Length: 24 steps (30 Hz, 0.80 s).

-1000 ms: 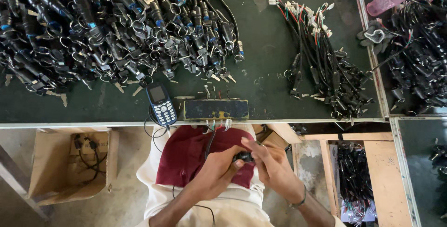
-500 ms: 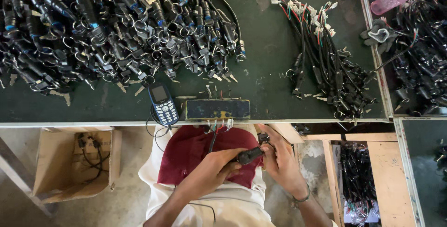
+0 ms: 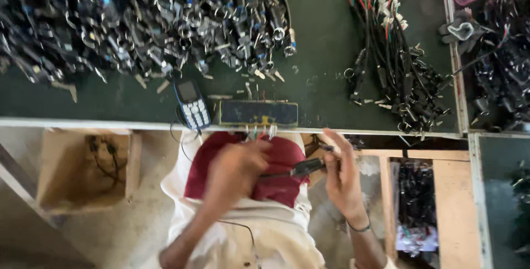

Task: The person sits at a workbench and assembles power cables by hand, twisting exposed wire strands and fitting them into metal connectors. They place finished connectors onto a small test board on the bench and set completed cable bundles aside on the table.

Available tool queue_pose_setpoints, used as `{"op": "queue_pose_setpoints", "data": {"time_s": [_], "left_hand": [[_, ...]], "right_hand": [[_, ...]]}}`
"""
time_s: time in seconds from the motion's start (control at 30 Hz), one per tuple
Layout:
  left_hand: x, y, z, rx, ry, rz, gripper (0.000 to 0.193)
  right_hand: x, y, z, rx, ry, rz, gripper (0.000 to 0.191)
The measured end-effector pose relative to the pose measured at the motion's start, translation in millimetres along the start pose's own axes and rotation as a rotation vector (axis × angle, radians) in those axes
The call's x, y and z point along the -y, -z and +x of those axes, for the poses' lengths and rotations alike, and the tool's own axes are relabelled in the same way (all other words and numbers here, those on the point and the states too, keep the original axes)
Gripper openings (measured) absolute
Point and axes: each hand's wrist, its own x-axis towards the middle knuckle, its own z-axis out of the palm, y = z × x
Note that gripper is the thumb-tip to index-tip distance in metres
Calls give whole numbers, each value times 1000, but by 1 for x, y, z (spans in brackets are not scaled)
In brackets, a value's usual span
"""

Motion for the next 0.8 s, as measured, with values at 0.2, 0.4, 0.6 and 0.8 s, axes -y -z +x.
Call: {"op": "queue_pose_setpoints", "data": {"time_s": [0.2, 0.4, 0.6, 0.8], "left_hand": [[49, 7, 2, -176, 443, 272, 30], [53, -28, 23, -233, 540, 85, 28], [57, -37, 23, -310, 555, -88, 19], [60, -40, 22, -283, 593, -114, 21]], "right_hand": [[-19, -4, -8, 35, -82, 77, 37], [-19, -1, -8, 85, -123, 131, 38], [-26, 6, -8, 50, -208, 82, 39], [-38, 9, -13, 44, -276, 163, 41]]}}
